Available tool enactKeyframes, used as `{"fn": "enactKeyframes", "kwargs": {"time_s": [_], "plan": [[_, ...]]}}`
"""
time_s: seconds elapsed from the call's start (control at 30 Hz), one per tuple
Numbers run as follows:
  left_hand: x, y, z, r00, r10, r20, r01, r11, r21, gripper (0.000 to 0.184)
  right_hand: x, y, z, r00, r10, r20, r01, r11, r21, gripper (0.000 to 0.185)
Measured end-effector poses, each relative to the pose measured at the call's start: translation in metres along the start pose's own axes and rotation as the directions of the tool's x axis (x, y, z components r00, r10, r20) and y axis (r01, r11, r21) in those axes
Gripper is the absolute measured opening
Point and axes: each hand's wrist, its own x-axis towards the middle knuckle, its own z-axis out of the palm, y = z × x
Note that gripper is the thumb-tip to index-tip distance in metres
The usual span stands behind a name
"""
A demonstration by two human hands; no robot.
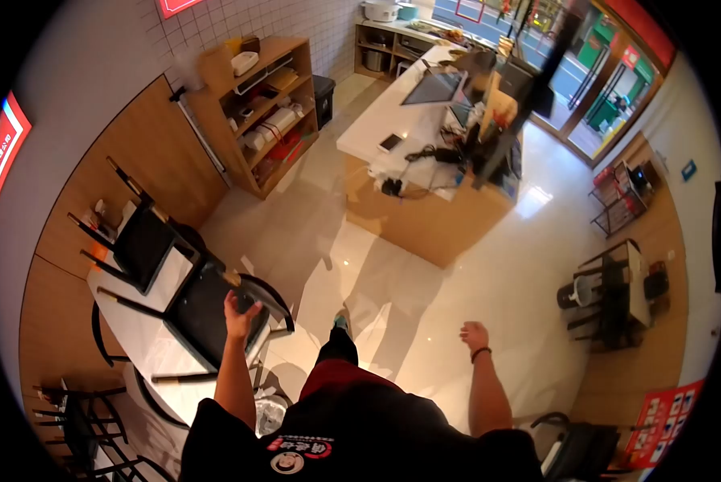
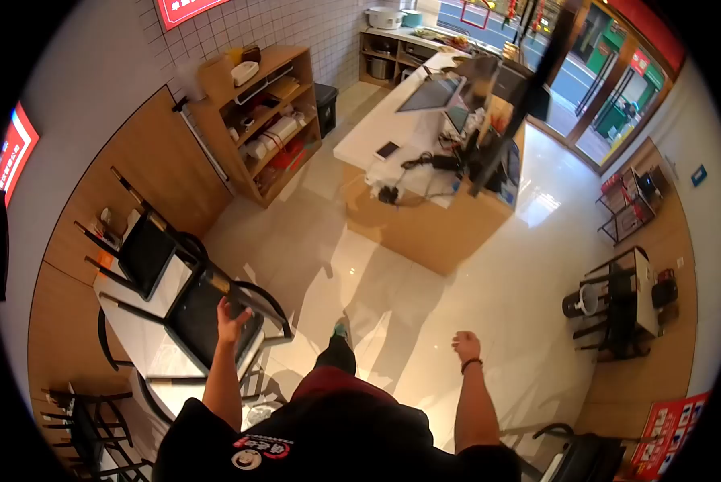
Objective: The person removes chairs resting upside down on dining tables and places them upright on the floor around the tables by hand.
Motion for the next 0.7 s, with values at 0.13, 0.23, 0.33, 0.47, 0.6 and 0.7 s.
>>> {"fn": "enactKeyframes", "kwargs": {"time_s": [0.13,0.23,0.33,0.47,0.6,0.7], "plan": [[0.051,0.011,0.051,0.969,-0.075,0.237,0.123,0.973,-0.194,0.059,0.022,0.015,0.084,0.945,0.066,0.319,-0.034,0.994,-0.105,0.02],[0.07,0.002,0.063,0.986,-0.064,0.156,0.078,0.993,-0.087,0.023,0.023,0.008,0.123,0.852,0.196,0.485,-0.032,0.945,-0.326,0.026],[0.096,0.073,0.064,0.992,-0.022,-0.125,-0.048,0.848,-0.529,0.027,0.035,-0.006,0.145,0.944,0.162,0.287,-0.057,0.938,-0.342,0.025],[0.16,0.173,0.046,0.954,0.098,-0.282,-0.267,0.704,-0.658,0.035,0.098,-0.039,0.185,0.881,0.013,0.473,0.26,0.821,-0.507,0.027],[0.19,0.253,0.066,0.943,0.041,-0.329,-0.262,0.701,-0.663,0.035,0.153,-0.143,0.268,0.75,-0.125,0.65,0.536,0.691,-0.485,0.029],[0.198,0.303,0.064,0.963,-0.021,-0.268,-0.225,0.484,-0.846,0.036,0.173,-0.25,0.316,0.636,-0.281,0.719,0.621,0.738,-0.262,0.058]]}}
